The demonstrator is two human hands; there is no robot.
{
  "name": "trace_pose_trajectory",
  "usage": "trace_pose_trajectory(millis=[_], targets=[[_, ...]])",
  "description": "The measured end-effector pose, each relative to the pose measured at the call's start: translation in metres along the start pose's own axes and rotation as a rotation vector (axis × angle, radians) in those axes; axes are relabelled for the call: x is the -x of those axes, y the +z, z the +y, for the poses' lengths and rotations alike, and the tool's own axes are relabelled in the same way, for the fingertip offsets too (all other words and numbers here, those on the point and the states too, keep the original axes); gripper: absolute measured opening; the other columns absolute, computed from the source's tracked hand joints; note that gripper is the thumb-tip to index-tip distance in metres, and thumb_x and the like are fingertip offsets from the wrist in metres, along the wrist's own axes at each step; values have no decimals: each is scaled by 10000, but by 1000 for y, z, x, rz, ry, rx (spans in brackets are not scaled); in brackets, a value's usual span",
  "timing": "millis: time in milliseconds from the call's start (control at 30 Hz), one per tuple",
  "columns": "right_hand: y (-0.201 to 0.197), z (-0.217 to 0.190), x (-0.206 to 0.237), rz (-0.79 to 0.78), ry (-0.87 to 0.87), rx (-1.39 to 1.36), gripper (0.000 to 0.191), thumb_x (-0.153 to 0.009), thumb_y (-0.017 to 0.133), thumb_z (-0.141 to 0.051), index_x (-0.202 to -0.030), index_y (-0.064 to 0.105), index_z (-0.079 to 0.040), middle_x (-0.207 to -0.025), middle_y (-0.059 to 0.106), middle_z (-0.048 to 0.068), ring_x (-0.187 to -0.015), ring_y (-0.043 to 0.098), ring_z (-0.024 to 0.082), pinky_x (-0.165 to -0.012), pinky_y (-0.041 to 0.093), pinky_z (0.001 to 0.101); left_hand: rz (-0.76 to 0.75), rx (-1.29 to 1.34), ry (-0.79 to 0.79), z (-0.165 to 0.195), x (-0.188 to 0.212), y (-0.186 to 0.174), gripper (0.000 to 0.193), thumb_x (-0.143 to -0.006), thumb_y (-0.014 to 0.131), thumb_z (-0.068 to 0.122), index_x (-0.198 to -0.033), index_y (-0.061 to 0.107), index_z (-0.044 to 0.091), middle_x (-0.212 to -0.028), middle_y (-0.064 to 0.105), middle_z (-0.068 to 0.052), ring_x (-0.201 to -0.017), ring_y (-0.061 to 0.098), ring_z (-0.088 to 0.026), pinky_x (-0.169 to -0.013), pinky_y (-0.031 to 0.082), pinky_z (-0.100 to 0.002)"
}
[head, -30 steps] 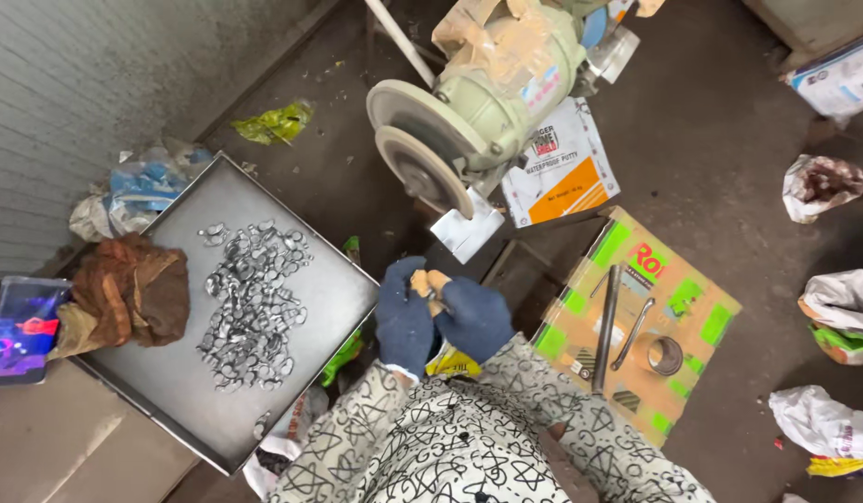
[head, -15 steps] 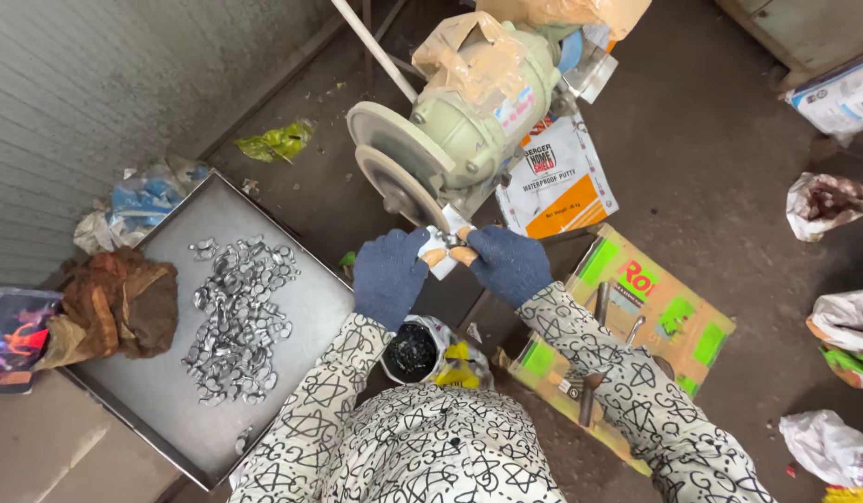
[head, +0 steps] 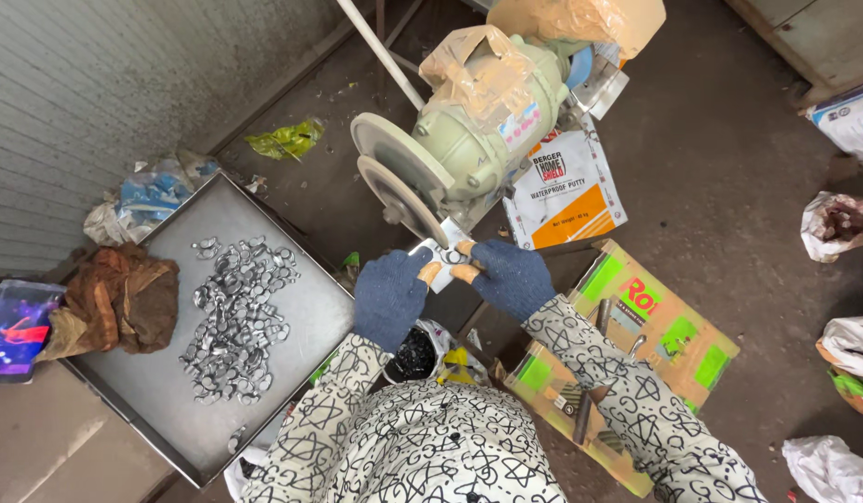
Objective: The person picks small metal pieces one at a time from a tray, holds each against a running bench grinder to grind it with sparks flying, dips pieces in a small bucket, and places the ground pieces back on the tray. The person wears gloves and repeats this grinding cycle throughout the episode.
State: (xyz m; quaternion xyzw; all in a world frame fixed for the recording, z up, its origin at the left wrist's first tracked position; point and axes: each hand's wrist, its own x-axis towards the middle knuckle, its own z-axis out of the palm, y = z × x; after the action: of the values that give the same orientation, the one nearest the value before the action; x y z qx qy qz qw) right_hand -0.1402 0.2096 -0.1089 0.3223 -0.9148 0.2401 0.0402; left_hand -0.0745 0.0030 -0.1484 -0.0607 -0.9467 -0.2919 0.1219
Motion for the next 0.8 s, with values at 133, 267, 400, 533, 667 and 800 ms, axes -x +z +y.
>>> trace_pose_trajectory(millis=[133,267,400,533,667,800], targets=[[2,-1,0,-5,17,-3,334,-880,792,-371,-1112,739,-137,-868,708,89,-784,711,290,-633,548,401,12,-83,69,-4,-6,1,397,-830,690,238,-1213,693,134,-824,623,-69,-768,630,-275,-666,469,-459],[9,1,0,71,-19,-75,301,-884,792,-363,-1058,729,-126,-909,715,88,-806,712,288,-648,555,389,-115,-231,87,-12,-19,4,283,-845,696,247,-1114,699,160,-836,615,-39,-804,644,-248,-677,469,-442],[12,8,-4,24,-53,-25,261,-867,801,-357,-1000,752,-138,-847,718,78,-768,713,276,-629,543,395,-98,-294,91,-12,-18,8,181,-863,704,262,-1020,679,177,-849,606,-11,-840,649,-230,-713,470,-437],[4,17,-12,-120,-135,-27,256,-875,806,-340,-1020,765,-132,-841,717,77,-771,704,288,-637,533,399,40,-171,15,-2,-6,13,288,-857,714,285,-1107,678,147,-832,602,-31,-796,636,-244,-678,460,-424],[-6,12,-9,-81,-152,-152,418,-811,829,-370,-1097,740,-79,-838,698,103,-700,682,284,-586,525,388,95,-115,-5,2,0,9,331,-857,718,298,-1162,690,174,-813,599,-45,-728,613,-256,-659,454,-432],[-7,2,-3,-14,-109,-155,342,-875,818,-335,-1129,740,-119,-888,704,104,-741,688,274,-627,539,370,75,-12,1,1,-1,2,290,-881,736,364,-1103,687,184,-783,581,-42,-753,617,-255,-665,450,-437]])
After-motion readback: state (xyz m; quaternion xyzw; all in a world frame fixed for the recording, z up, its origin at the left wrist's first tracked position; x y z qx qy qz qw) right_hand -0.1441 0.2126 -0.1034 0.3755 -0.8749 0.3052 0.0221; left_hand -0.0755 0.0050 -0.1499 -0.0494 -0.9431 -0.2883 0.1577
